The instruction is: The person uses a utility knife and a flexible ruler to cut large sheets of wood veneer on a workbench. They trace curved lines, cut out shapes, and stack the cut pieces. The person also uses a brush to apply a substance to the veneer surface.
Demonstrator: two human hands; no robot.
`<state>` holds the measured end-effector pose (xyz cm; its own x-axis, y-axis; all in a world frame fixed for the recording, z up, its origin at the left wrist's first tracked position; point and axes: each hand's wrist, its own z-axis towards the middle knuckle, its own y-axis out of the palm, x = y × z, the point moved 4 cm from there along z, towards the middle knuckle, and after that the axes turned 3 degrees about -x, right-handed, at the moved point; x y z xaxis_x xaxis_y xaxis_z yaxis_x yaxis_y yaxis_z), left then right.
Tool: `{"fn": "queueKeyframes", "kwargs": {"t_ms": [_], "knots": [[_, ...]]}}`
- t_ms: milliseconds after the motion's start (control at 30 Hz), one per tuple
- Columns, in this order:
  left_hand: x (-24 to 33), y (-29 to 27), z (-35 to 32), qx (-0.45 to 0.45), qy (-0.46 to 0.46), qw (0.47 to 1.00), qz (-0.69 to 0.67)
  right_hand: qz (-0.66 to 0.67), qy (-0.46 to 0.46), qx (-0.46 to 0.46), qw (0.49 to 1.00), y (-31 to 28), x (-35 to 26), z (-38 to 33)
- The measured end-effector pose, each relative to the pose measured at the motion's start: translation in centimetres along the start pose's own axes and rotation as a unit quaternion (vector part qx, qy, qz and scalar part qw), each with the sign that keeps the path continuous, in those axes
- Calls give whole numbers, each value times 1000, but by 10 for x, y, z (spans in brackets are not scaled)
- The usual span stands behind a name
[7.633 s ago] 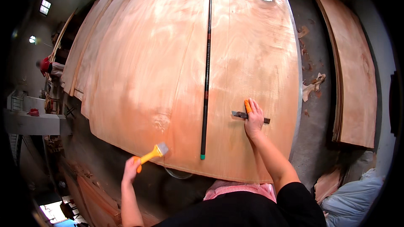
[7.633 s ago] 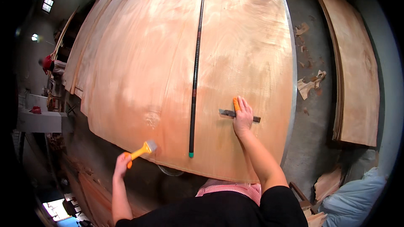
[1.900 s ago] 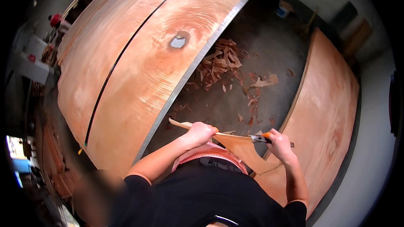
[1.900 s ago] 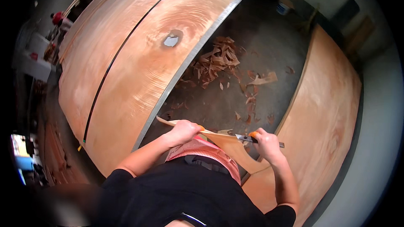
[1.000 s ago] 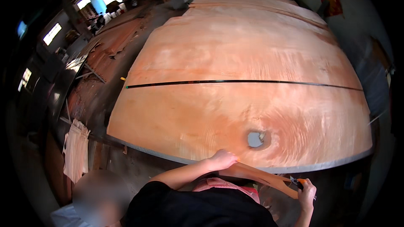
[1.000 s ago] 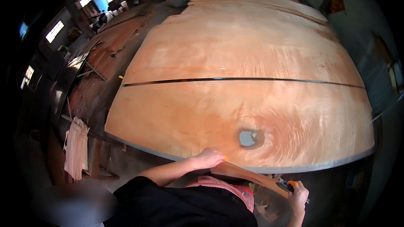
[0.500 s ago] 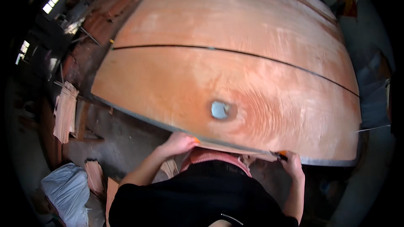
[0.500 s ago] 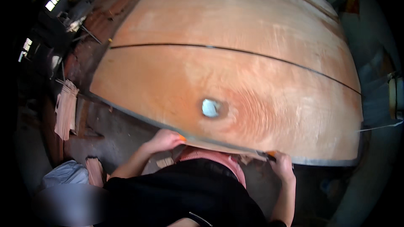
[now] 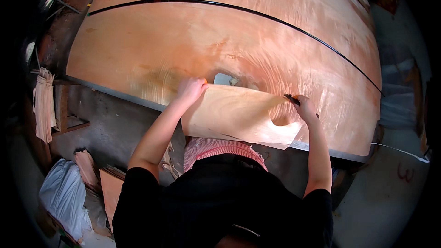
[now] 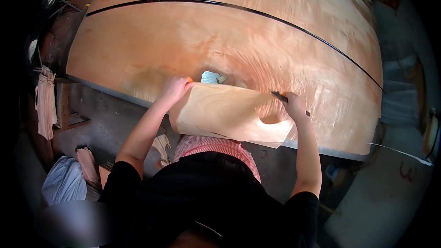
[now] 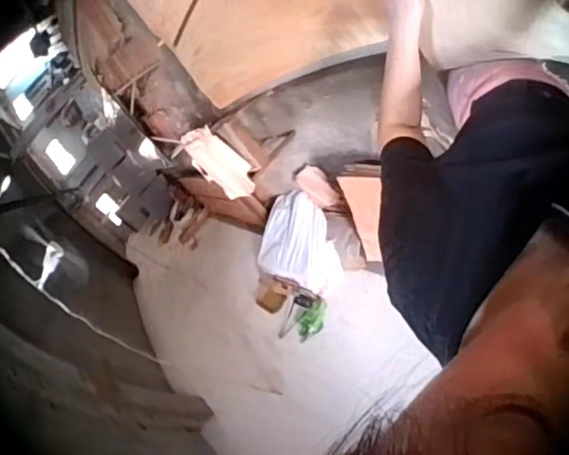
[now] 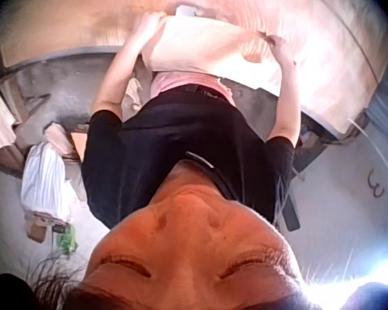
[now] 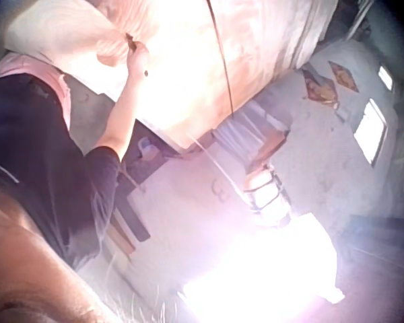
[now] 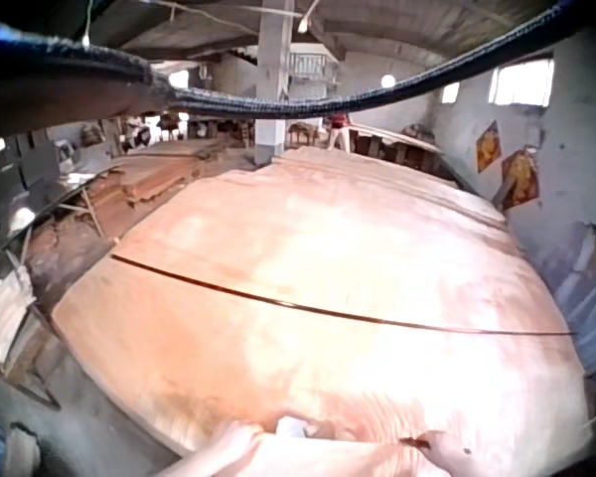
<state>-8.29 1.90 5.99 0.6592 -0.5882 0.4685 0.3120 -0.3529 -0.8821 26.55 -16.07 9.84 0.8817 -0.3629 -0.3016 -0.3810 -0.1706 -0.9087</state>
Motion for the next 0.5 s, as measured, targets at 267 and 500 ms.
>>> {"fn": "queueKeyframes", "kwargs": {"t_ms": [267, 500], "knots": [[-18, 38, 49, 113, 46, 992, 40, -58, 85, 6, 995, 38, 19, 45], [-23, 53, 34, 184, 23, 981, 48, -66, 88, 111, 988, 44, 11, 40]]}}
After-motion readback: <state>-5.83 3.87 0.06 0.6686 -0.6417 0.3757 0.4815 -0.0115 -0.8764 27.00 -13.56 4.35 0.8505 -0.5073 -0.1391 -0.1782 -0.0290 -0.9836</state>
